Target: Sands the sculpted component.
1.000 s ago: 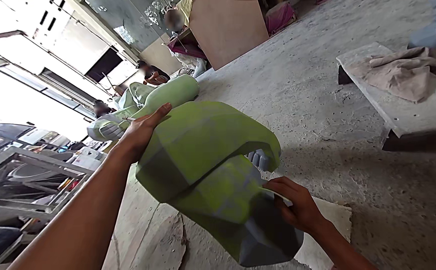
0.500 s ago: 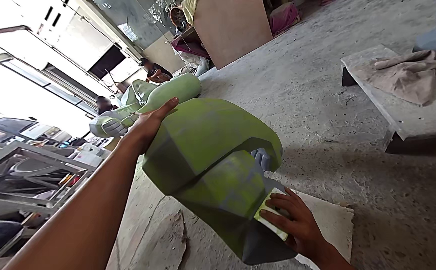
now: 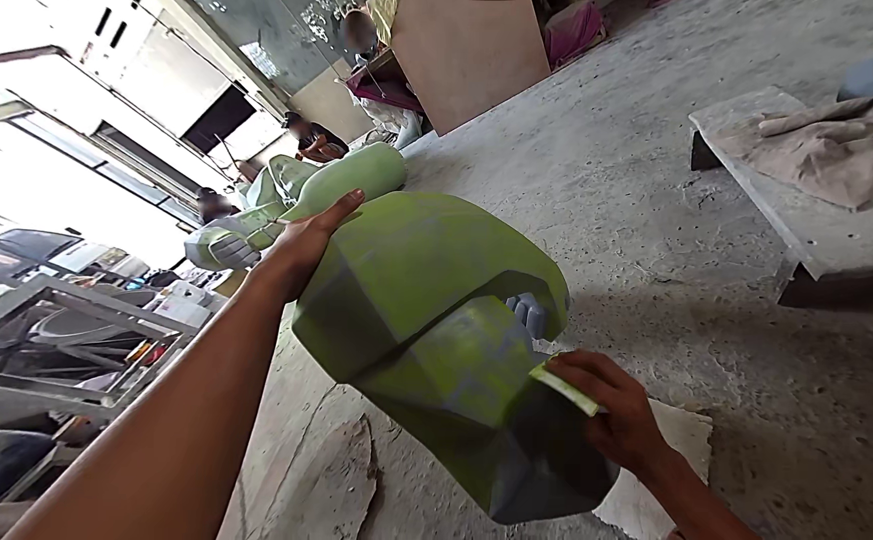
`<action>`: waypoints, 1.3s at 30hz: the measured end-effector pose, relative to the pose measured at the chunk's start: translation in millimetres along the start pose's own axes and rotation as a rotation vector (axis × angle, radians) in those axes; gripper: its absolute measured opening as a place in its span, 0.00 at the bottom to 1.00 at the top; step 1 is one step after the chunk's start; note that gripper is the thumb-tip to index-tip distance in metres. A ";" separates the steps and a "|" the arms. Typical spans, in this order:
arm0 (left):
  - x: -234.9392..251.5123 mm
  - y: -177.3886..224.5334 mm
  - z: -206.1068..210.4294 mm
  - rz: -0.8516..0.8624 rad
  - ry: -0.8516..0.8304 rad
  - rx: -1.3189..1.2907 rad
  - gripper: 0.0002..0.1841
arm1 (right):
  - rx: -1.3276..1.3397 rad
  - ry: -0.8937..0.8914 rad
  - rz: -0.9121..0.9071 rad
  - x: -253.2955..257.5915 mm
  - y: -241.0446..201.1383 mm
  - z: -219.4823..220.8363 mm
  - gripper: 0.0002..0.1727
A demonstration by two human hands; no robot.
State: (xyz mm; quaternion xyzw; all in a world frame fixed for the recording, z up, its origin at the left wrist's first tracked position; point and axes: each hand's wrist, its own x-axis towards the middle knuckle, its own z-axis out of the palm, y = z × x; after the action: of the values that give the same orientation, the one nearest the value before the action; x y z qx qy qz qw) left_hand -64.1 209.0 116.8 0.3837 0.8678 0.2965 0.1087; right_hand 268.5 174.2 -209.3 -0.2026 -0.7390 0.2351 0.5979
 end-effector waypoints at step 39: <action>-6.3 7.8 3.1 0.051 -0.001 0.024 0.49 | -0.123 -0.133 -0.312 38.5 -4.2 20.2 0.22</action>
State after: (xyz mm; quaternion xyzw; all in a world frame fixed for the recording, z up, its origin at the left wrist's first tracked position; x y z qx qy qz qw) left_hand -53.8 209.9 118.7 0.4071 0.8612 0.2885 0.0970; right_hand 240.9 191.0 -180.1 -0.1057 -0.8123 0.1069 0.5635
